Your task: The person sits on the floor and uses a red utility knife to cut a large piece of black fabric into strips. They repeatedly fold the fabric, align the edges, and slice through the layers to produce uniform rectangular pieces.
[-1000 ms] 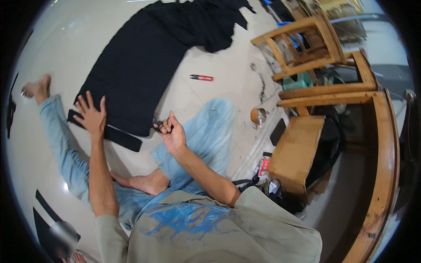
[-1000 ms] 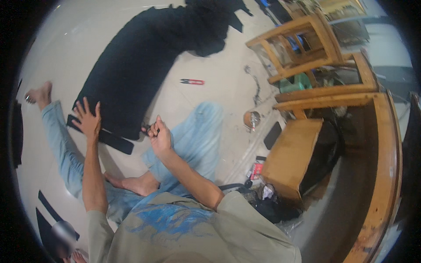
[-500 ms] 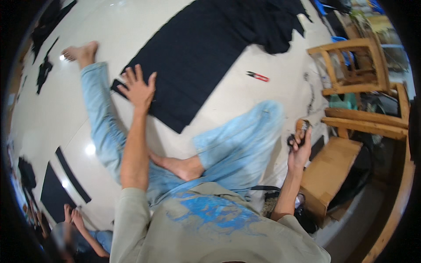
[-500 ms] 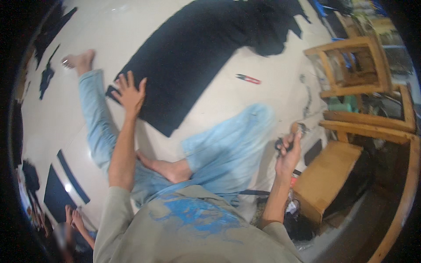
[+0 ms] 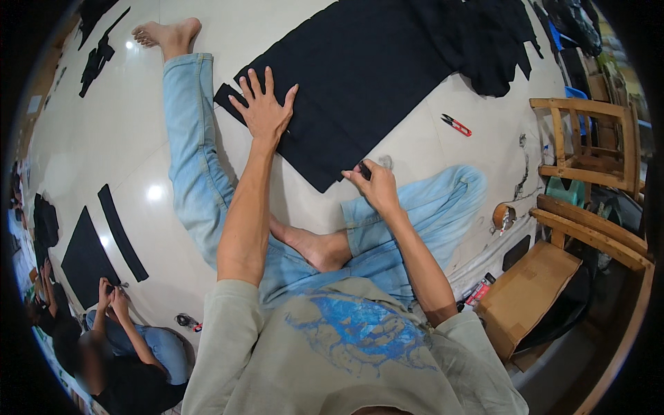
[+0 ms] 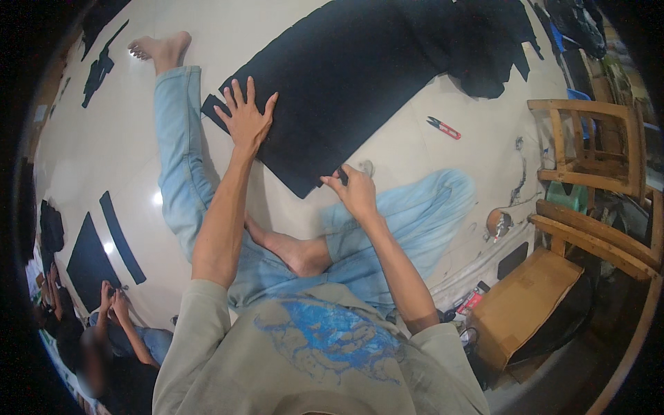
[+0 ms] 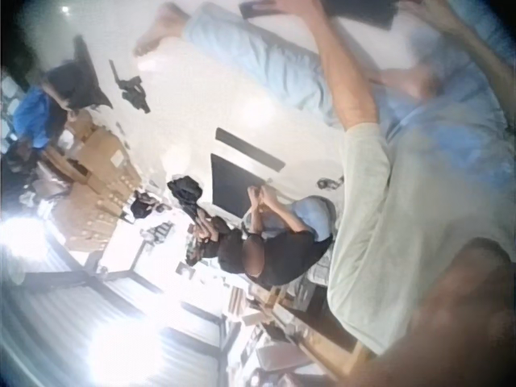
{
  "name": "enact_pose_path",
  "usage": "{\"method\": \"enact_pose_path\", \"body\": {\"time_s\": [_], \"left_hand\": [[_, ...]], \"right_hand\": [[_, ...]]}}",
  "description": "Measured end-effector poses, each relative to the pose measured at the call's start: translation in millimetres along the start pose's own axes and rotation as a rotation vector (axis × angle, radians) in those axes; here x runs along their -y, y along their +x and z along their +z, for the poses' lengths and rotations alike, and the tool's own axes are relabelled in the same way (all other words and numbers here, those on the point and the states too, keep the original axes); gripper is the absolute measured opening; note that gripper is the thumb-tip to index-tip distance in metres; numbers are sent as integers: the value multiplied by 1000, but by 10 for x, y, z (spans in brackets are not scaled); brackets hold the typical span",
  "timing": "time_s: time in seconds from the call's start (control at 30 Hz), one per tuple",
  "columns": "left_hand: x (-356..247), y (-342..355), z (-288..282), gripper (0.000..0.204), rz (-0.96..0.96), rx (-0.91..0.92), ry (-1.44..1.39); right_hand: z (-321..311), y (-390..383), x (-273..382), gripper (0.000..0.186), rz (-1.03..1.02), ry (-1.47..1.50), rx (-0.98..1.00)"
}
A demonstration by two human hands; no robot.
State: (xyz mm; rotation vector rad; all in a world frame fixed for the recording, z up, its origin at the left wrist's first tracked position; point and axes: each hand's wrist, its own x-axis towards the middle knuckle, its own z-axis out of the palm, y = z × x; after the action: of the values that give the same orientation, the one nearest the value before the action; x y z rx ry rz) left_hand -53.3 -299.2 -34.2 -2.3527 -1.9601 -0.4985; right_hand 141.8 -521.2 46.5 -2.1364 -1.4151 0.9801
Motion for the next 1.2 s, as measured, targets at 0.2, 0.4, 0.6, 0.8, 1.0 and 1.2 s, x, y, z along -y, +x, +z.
{"method": "enact_pose_path", "body": {"time_s": [0.2, 0.4, 0.6, 0.8, 1.0, 1.2], "left_hand": [[2, -12, -5, 83, 4, 14, 18], [-24, 16, -78, 75, 57, 11, -72], [-339, -401, -701, 82, 81, 68, -262], [-623, -1139, -927, 89, 103, 269, -520], [-1423, -1581, -1387, 80, 16, 439, -1343], [-1651, -1553, -1560, 54, -148, 169, -1178]], "right_hand": [[-56, -83, -110, 28, 4, 267, -67], [-108, -166, -163, 34, 63, 555, -112], [-409, -164, -529, 46, 178, 512, -455], [-952, -261, -442, 41, 232, 588, -369], [-657, -369, 364, 48, 136, 1080, -106], [-686, -487, 631, 67, 120, 1498, 73]]}}
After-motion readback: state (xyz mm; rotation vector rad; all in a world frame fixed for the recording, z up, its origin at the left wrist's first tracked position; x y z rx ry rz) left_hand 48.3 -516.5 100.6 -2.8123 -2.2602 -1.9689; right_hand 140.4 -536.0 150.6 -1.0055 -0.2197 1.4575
